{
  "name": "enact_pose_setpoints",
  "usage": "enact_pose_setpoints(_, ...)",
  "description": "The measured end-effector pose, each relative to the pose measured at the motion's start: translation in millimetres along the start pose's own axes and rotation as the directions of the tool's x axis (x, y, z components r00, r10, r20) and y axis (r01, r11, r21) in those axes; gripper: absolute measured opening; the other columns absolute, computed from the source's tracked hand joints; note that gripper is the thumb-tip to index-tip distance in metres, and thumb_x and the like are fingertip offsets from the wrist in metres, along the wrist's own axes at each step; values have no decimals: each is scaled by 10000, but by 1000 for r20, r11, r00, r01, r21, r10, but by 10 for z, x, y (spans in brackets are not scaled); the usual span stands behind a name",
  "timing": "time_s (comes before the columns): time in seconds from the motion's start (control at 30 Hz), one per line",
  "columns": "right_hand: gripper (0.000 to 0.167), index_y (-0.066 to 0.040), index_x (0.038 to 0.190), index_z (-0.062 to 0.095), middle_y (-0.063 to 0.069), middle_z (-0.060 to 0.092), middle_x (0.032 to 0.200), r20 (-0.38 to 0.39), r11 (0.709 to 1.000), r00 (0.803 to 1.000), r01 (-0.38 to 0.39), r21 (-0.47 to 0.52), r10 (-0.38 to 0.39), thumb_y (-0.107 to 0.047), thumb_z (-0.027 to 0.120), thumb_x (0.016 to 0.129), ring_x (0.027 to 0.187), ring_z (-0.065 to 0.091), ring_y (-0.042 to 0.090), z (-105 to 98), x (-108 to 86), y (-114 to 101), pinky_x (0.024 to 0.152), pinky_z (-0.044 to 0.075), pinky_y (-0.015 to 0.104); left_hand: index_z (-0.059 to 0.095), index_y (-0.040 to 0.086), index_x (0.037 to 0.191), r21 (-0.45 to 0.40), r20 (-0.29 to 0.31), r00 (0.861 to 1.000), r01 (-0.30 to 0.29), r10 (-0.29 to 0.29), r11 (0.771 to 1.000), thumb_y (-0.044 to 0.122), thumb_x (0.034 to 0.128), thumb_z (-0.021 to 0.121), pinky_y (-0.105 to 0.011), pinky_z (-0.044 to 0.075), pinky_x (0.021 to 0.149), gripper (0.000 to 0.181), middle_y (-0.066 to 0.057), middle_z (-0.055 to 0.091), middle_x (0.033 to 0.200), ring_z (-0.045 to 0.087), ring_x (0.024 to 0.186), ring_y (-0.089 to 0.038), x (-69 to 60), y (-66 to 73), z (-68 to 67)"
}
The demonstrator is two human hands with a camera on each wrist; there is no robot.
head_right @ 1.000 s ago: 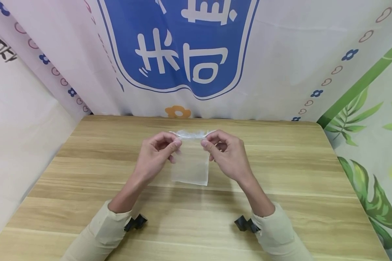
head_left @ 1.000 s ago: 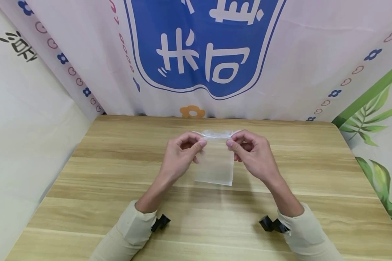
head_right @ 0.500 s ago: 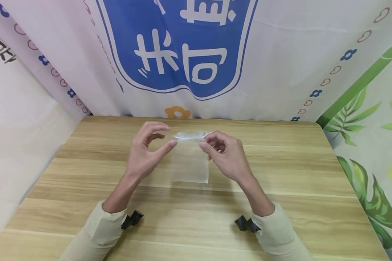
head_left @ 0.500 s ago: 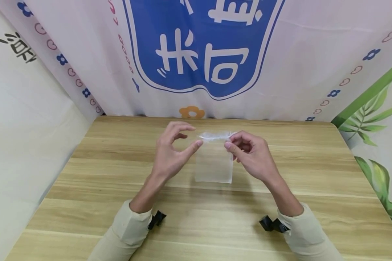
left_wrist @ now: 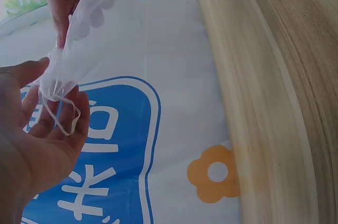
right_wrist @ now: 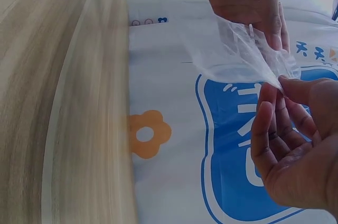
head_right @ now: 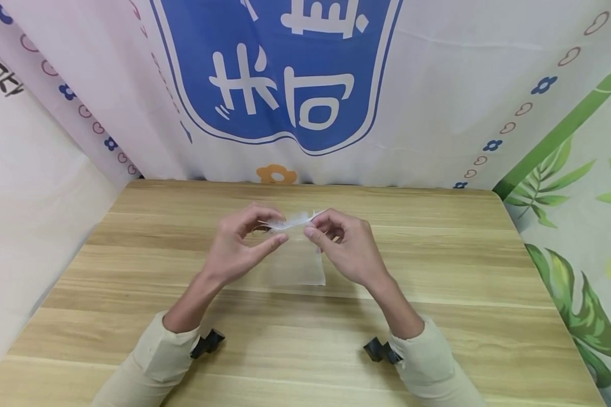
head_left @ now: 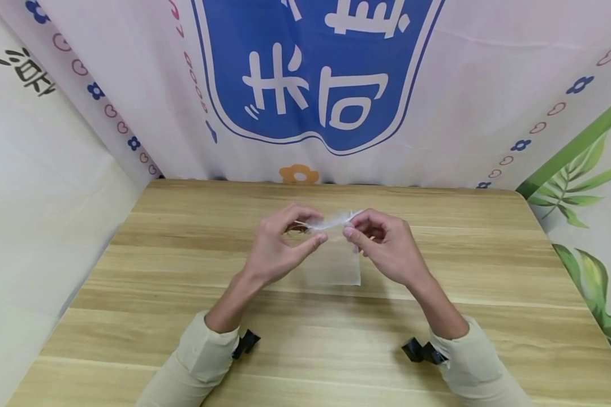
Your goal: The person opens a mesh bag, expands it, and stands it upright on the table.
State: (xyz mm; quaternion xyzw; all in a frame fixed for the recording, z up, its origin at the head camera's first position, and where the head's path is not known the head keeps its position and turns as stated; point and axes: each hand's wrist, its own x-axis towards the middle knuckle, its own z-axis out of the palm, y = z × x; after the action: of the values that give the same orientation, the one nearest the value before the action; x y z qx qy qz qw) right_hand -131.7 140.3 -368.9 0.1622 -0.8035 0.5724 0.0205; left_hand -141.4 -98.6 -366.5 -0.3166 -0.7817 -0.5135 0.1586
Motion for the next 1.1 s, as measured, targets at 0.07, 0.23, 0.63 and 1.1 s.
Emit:
enact_pose_setpoints(0.07,115,-46,1041,744,133,763,920,11,1000,1000,-1,-3,1,-159,748,1027,685,710,178,-9,0,-5,611,627,311,732,-39,1126,3,13,1000,-4,4,1000,-37,877,848,-321,681,816,274,-178,777,1080,748,909,-257,1,-1,1)
enact_pose_setpoints(0.23,149,-95,1100,753,82,781,979,1,997,1000,-14,-78,14,-208,780,1007,842,730,155,-83,-12,-32,682,625,259,740,-42,1091,18,10,1000,5,-6,1000,-49,897,823,-288,671,765,211,-165,783,1005,731,829,-214,1,-2,-7)
enact_pose_setpoints(0.63,278,-82,1172,739,29,739,1172,7,986,991,134,-104,-134,-101,849,918,1098,688,172,-119,-46,-87,920,647,350,763,-2,1064,34,72,997,-7,4,999,-7,928,813,-246,656,685,144,-120,779,959,723,782,-169,-17,-11,49)
enact_pose_setpoints(1.1,144,-159,1000,758,-23,741,1077,111,944,970,237,-231,-217,-99,857,914,1009,690,131,-93,-36,-53,889,625,330,762,-10,1030,-62,84,996,34,-28,998,-16,924,817,-249,669,728,120,-139,786,972,718,777,-149,-37,13,146)
